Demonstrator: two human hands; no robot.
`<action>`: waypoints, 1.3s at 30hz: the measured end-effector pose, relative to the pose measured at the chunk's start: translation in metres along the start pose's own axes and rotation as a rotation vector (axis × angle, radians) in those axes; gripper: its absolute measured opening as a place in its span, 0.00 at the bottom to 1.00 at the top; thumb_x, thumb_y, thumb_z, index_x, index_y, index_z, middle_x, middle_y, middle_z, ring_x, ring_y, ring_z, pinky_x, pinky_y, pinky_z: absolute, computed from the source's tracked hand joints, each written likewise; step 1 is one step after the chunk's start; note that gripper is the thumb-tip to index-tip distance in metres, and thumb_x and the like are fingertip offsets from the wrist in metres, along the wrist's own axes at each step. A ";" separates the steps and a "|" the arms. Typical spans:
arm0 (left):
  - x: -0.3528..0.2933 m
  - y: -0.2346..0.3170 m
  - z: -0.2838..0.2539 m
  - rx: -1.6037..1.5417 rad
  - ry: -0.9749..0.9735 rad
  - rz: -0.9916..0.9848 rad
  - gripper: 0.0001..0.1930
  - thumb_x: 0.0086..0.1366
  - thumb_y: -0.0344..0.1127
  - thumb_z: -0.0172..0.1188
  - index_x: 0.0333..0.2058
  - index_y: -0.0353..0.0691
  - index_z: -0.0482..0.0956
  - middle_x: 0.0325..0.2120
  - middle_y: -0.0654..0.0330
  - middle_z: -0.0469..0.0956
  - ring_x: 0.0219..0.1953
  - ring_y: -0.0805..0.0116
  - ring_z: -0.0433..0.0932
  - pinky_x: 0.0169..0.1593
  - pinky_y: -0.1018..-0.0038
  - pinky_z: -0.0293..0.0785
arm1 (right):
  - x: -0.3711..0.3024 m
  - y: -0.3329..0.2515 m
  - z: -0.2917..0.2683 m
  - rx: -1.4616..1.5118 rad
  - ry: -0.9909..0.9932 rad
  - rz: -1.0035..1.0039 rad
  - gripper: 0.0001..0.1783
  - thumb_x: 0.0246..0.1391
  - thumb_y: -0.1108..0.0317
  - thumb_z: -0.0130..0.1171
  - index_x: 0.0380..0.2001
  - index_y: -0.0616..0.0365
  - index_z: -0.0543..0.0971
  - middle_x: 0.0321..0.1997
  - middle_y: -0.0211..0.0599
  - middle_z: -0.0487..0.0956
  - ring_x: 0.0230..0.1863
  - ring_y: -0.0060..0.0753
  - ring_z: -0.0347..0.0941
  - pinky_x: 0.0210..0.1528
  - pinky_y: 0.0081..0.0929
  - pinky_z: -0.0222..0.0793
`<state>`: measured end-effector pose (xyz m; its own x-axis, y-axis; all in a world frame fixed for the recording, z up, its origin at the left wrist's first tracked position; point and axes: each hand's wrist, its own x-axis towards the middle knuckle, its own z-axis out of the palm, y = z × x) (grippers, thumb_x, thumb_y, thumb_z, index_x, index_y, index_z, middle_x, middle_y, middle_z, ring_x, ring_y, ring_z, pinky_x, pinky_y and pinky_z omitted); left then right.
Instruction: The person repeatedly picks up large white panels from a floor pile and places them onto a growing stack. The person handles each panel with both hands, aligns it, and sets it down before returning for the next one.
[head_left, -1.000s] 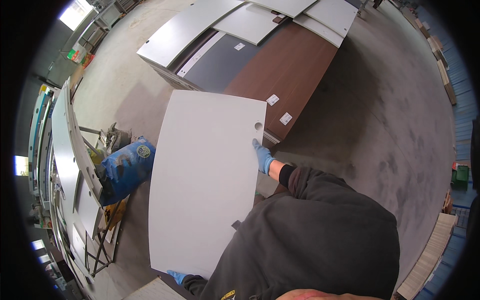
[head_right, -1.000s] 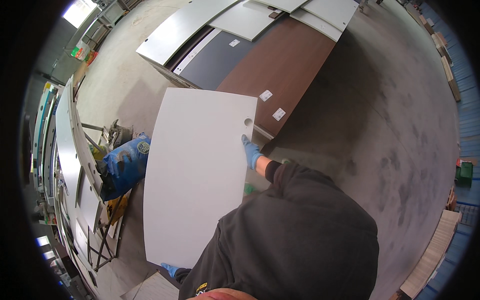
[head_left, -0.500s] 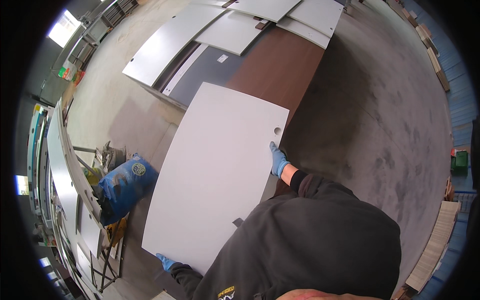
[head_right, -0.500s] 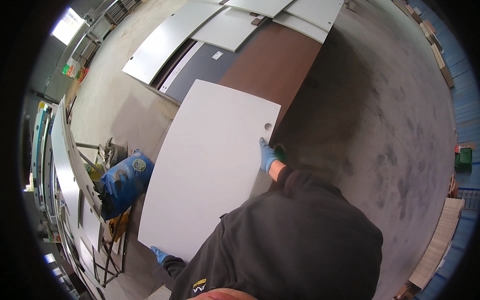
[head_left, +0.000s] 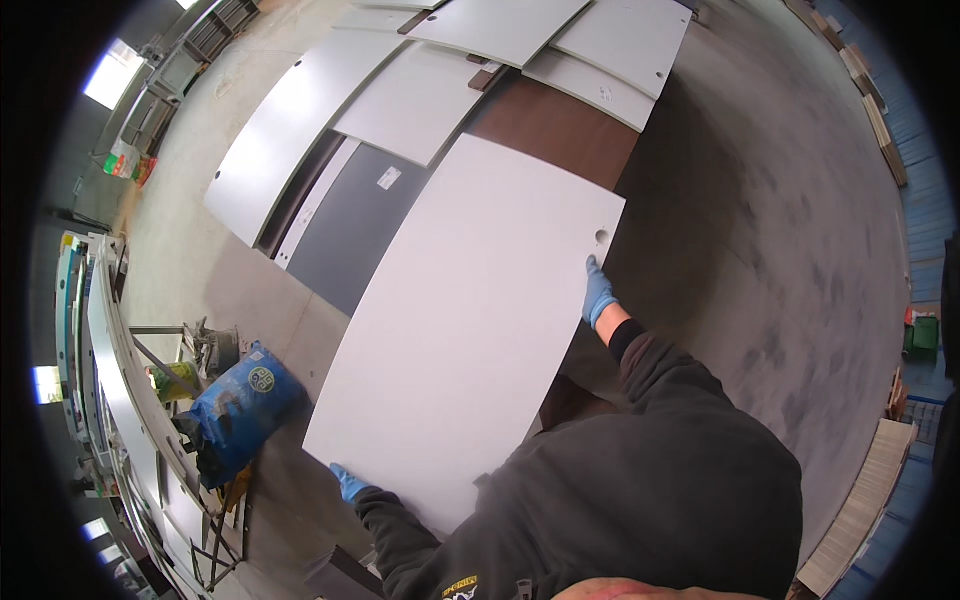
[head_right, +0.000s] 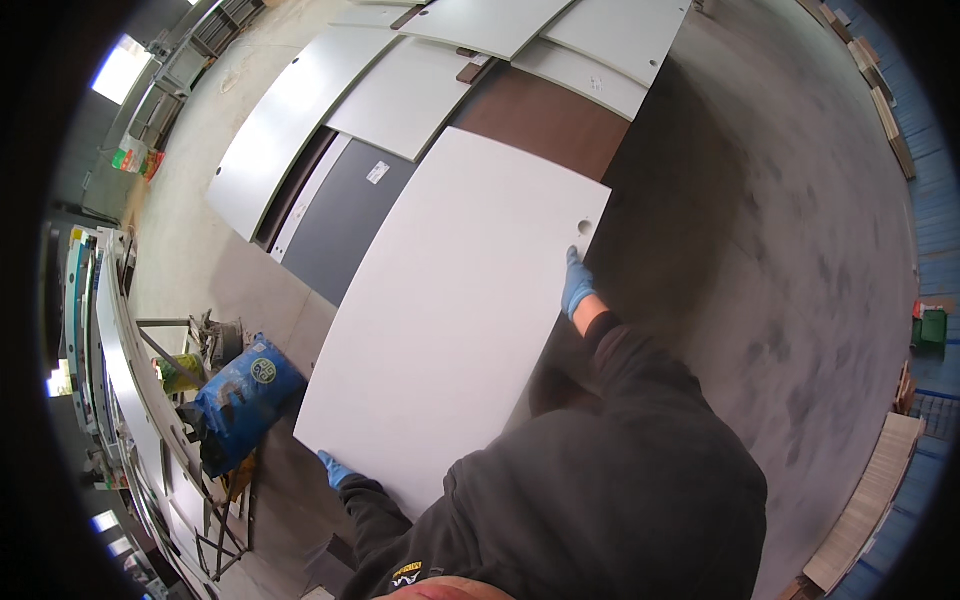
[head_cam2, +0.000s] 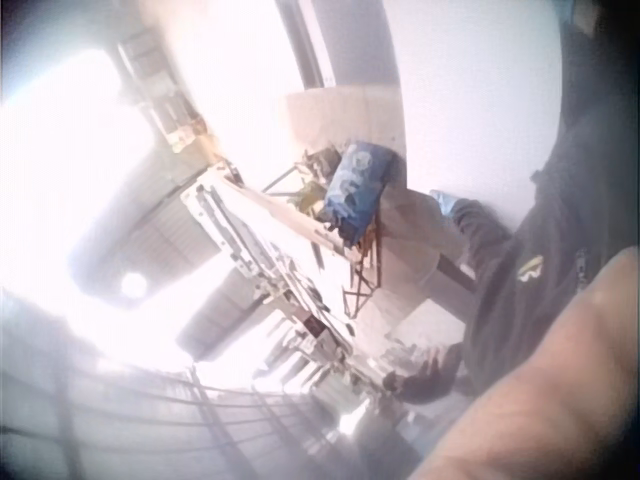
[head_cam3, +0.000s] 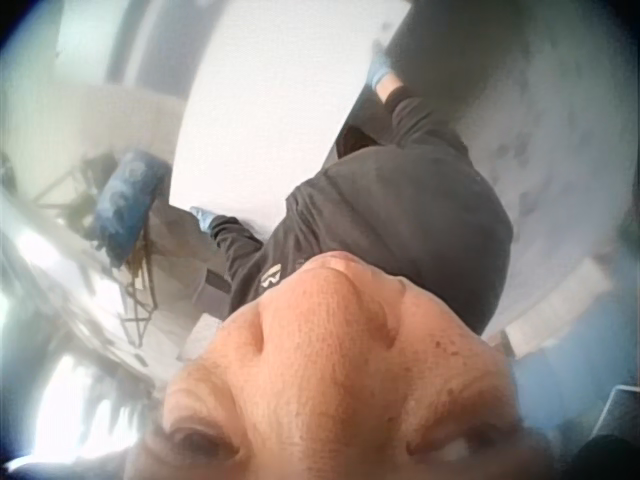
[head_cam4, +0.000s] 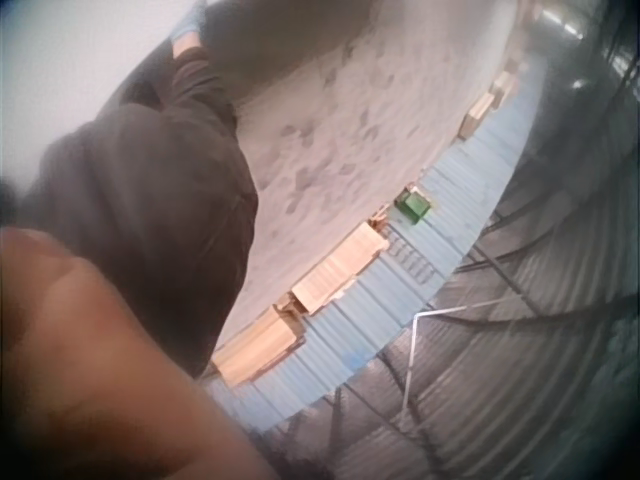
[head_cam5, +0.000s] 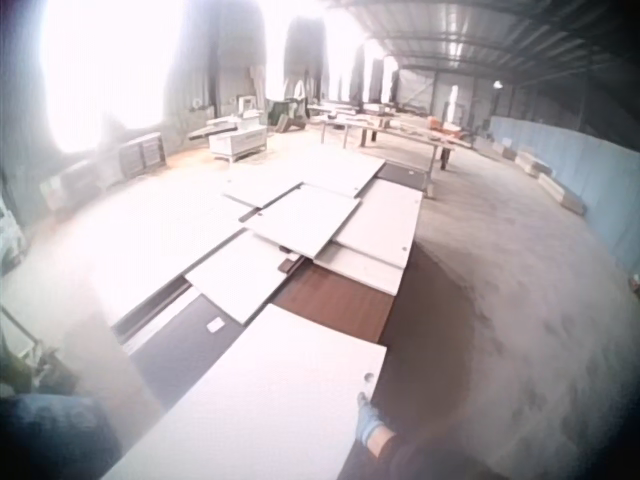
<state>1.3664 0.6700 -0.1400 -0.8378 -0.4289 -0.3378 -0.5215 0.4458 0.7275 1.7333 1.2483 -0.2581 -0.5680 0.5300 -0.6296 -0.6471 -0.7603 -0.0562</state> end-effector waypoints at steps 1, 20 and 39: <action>-0.012 0.006 0.022 0.023 0.013 0.001 0.31 0.68 0.62 0.61 0.40 0.32 0.86 0.30 0.56 0.85 0.24 0.64 0.79 0.31 0.68 0.79 | 0.010 -0.023 0.010 -0.218 0.086 -0.080 0.39 0.70 0.36 0.33 0.73 0.50 0.63 0.78 0.32 0.60 0.77 0.42 0.53 0.76 0.49 0.46; -0.083 0.074 0.244 0.135 -0.182 0.035 0.32 0.69 0.61 0.60 0.35 0.29 0.82 0.25 0.59 0.81 0.24 0.69 0.73 0.32 0.66 0.75 | 0.092 -0.169 0.104 -1.389 0.833 -0.164 0.50 0.60 0.32 0.56 0.70 0.62 0.63 0.72 0.47 0.67 0.70 0.53 0.65 0.67 0.60 0.63; -0.064 0.065 0.304 0.308 -0.295 -0.013 0.38 0.66 0.66 0.61 0.41 0.25 0.83 0.32 0.53 0.85 0.31 0.62 0.79 0.40 0.64 0.77 | 0.093 -0.199 0.137 -1.732 0.862 -0.019 0.43 0.61 0.40 0.58 0.63 0.70 0.71 0.66 0.53 0.72 0.61 0.54 0.75 0.51 0.47 0.81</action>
<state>1.3373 0.9657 -0.2527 -0.8178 -0.2129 -0.5346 -0.5188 0.6747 0.5250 1.7394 1.5003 -0.1999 0.1464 0.6534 -0.7427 0.7866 -0.5321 -0.3132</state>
